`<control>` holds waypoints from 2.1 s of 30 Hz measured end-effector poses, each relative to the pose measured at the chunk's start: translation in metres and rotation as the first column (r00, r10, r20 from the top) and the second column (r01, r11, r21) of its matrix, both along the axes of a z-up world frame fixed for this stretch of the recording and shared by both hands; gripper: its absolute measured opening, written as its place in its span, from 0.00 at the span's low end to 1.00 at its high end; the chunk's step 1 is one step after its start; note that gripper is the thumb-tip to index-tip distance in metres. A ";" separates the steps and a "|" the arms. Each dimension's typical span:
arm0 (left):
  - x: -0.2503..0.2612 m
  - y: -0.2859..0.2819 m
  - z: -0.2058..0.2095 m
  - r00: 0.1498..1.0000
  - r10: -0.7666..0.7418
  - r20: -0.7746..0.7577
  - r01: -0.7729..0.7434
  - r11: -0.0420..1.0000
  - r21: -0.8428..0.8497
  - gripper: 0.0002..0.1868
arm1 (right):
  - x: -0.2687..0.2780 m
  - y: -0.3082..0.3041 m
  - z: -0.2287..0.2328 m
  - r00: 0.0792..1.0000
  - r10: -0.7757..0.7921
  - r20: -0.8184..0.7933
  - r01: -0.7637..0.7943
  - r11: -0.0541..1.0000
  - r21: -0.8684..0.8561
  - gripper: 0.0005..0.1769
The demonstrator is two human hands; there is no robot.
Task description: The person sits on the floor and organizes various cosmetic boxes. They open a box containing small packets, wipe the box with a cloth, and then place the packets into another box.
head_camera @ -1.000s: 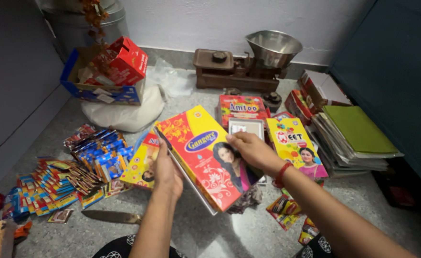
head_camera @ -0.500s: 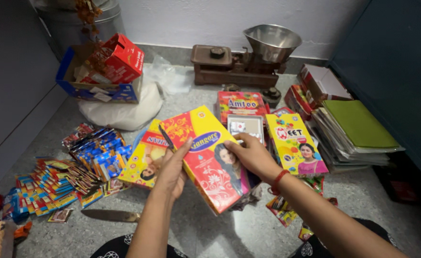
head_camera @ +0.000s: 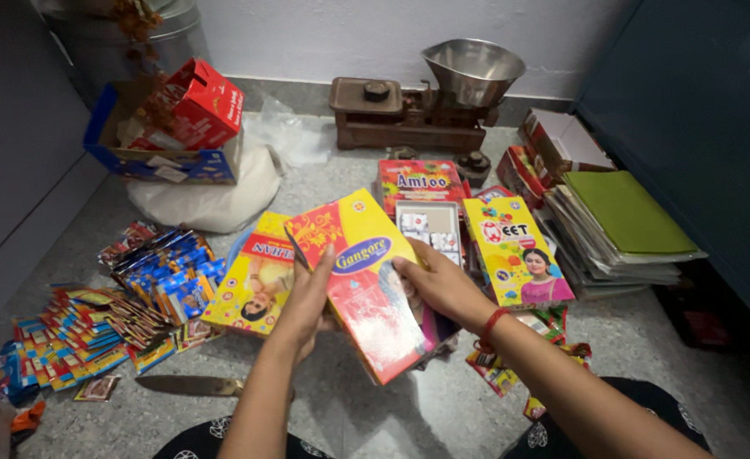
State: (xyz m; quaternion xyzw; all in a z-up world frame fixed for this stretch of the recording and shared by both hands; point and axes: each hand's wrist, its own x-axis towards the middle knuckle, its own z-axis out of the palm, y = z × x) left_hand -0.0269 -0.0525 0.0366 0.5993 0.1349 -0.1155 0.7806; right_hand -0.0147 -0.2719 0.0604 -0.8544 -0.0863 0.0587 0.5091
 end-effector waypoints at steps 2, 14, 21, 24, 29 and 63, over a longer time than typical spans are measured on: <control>-0.004 -0.001 0.003 0.993 -0.115 0.025 0.114 0.992 0.047 0.39 | 0.000 -0.006 -0.002 0.999 -0.034 0.021 0.034 0.999 0.008 0.29; -0.006 -0.017 0.005 0.977 -0.205 0.065 0.204 0.979 0.025 0.29 | -0.005 -0.024 0.009 0.960 -0.245 -0.138 0.228 0.965 -0.127 0.26; 0.004 -0.055 0.011 0.962 -0.090 0.259 0.171 0.936 -0.309 0.25 | -0.002 -0.063 0.002 0.971 -0.166 -0.174 0.190 0.974 0.128 0.23; 0.002 -0.063 0.009 0.968 -0.116 0.223 0.160 0.968 -0.192 0.25 | 0.002 -0.077 -0.006 0.938 -0.213 -0.274 0.281 0.930 0.238 0.17; -0.011 -0.064 0.002 0.953 -0.302 -0.011 0.302 0.953 0.029 0.26 | 0.004 -0.091 -0.031 0.913 -0.218 -0.344 0.310 0.920 0.241 0.16; -0.007 -0.088 0.008 0.998 -0.039 0.039 0.028 0.969 0.247 0.39 | 0.000 -0.084 -0.053 0.973 0.005 -0.232 0.131 0.815 0.565 0.30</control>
